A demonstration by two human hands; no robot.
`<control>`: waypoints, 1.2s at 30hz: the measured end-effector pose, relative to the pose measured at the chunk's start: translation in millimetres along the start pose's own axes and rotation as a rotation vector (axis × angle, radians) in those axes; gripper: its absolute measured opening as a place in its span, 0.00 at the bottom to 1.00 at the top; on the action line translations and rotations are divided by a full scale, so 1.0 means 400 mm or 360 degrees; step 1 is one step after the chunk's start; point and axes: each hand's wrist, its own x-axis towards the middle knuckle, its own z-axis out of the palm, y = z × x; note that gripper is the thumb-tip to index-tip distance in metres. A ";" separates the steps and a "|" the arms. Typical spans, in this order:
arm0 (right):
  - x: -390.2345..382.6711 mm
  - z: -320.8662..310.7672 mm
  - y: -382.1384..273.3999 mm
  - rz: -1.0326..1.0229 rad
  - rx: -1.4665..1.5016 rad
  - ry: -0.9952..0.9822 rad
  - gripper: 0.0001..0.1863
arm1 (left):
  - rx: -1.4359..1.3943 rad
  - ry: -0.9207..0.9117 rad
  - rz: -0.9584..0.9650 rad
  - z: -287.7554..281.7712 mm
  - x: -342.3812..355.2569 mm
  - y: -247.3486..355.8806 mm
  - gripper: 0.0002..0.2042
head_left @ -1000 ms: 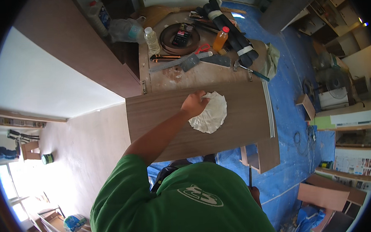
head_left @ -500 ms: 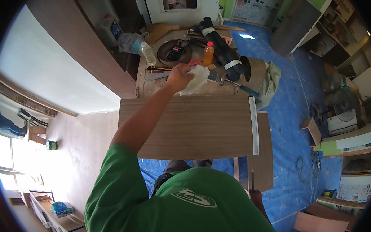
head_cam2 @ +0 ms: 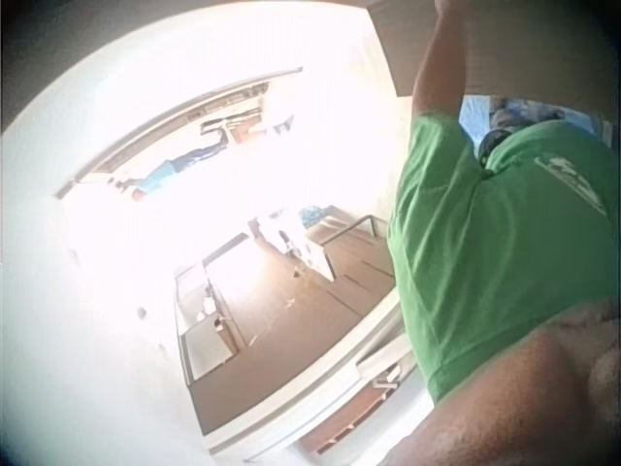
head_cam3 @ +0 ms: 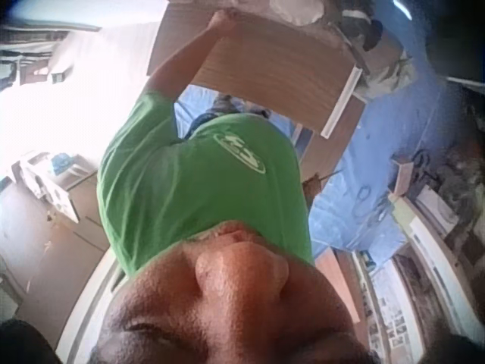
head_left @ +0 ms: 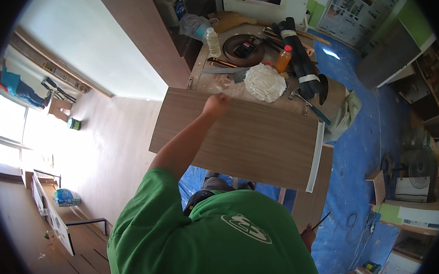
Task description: The person sands a wooden board with sandpaper, then applies a white filler to the edges using a putty knife. They smooth the filler along the edges and corners, then use a utility knife to trim excess material from the board's edge.
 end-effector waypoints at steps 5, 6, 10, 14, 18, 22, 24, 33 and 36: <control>0.109 0.091 -0.196 -0.0352 -0.0122 -0.0198 0.14 | 0.0253 0.0480 -0.0345 -0.233 -0.085 -0.350 0.17; 0.102 0.124 -0.259 -0.0448 -0.0093 -0.0300 0.13 | 0.0270 0.0554 -0.0378 -0.270 -0.093 -0.388 0.20; 0.144 0.266 -0.452 -0.0340 0.0160 -0.0268 0.10 | 0.0419 0.0466 -0.0582 -0.376 -0.069 -0.438 0.26; 0.258 0.365 -0.534 -0.0460 -0.0082 -0.0320 0.09 | 0.0246 0.0494 -0.0733 -0.407 0.013 -0.496 0.27; 0.300 0.479 -0.544 -0.0384 -0.0161 -0.0260 0.10 | 0.0533 0.0087 -0.0526 -0.431 0.136 -0.551 0.29; 0.320 0.512 -0.534 -0.0368 -0.0110 -0.0188 0.19 | 0.0225 -0.0077 -0.0797 -0.417 0.201 -0.590 0.35; 0.286 0.558 -0.544 -0.0248 -0.0189 0.0012 0.25 | 0.0106 -0.0004 -0.0884 -0.401 0.192 -0.579 0.36; 0.381 0.534 -0.527 -0.0254 -0.0070 0.0053 0.28 | 0.0231 0.0150 -0.0792 -0.373 0.216 -0.572 0.37; 0.341 0.597 -0.510 -0.0288 -0.0126 0.0013 0.26 | 0.0166 0.0274 -0.0794 -0.418 0.180 -0.571 0.36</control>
